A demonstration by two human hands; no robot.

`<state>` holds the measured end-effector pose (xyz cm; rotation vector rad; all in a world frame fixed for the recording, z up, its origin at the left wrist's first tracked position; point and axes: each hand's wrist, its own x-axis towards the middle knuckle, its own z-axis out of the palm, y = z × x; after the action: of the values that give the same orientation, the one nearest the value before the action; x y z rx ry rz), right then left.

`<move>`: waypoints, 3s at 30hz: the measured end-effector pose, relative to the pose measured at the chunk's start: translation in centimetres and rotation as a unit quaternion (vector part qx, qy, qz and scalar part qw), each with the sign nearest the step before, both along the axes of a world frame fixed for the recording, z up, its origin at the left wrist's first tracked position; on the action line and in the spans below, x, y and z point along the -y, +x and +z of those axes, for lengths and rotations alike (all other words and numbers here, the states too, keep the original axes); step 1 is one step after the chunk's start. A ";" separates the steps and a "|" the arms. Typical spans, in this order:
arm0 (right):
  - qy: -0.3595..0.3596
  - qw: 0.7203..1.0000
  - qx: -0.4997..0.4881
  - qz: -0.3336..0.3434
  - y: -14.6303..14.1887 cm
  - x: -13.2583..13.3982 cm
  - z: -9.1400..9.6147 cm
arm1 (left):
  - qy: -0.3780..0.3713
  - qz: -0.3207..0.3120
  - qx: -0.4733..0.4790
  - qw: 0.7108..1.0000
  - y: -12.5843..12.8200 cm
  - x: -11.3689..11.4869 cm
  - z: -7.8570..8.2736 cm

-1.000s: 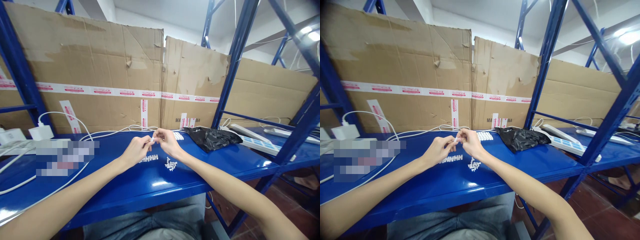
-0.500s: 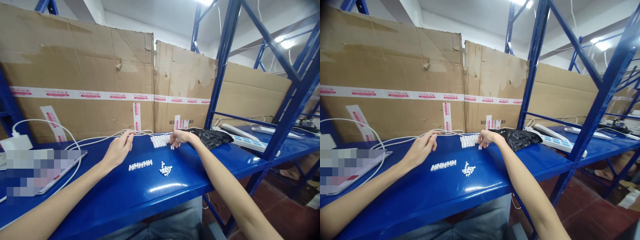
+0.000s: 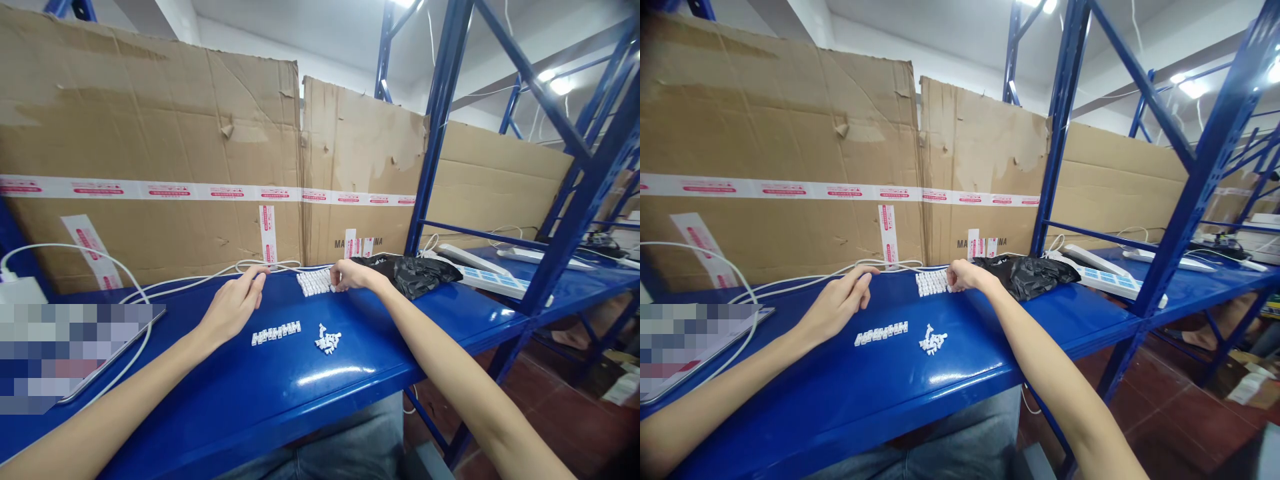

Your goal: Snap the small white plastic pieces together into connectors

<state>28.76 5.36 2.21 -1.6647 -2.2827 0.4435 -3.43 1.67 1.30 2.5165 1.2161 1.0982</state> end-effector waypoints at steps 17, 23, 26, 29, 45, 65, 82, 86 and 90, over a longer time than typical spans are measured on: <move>0.149 0.982 -0.096 -0.060 1.5 0.5 1.9 | -0.010 0.001 -0.010 1.000 0.1 -0.2 -0.1; 0.351 0.901 -0.208 -0.145 1.8 0.9 3.3 | -0.007 -0.005 -0.034 0.999 0.0 -0.4 -0.2; 0.326 0.925 -0.180 -0.081 0.7 1.3 3.0 | 0.003 -0.023 -0.097 0.995 -0.2 -0.6 0.1; 0.190 0.970 -0.143 0.053 -0.9 2.1 2.6 | 0.014 -0.050 -0.132 0.990 -0.5 -0.8 0.3; 0.189 0.962 -0.057 0.190 -7.9 5.7 0.9 | -0.078 -0.109 0.114 0.984 1.6 1.3 0.3; -0.200 0.934 -0.027 0.294 -4.5 4.7 1.8 | -0.178 -0.102 0.214 0.955 1.7 0.0 -1.0; 0.010 0.939 -0.286 0.190 -6.0 4.7 1.5 | -0.102 -0.068 0.102 0.987 1.7 0.6 -1.1; 0.058 0.925 -0.336 0.168 -7.6 4.6 0.5 | -0.068 -0.063 0.088 0.992 1.8 0.9 -1.0; 0.109 0.931 -0.305 0.167 -8.4 4.5 -0.6 | -0.031 -0.064 0.068 0.995 1.8 0.9 -0.9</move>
<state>20.36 0.89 1.66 -0.8628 -2.0308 0.6445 -1.62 0.77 0.36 2.3926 1.0218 1.1592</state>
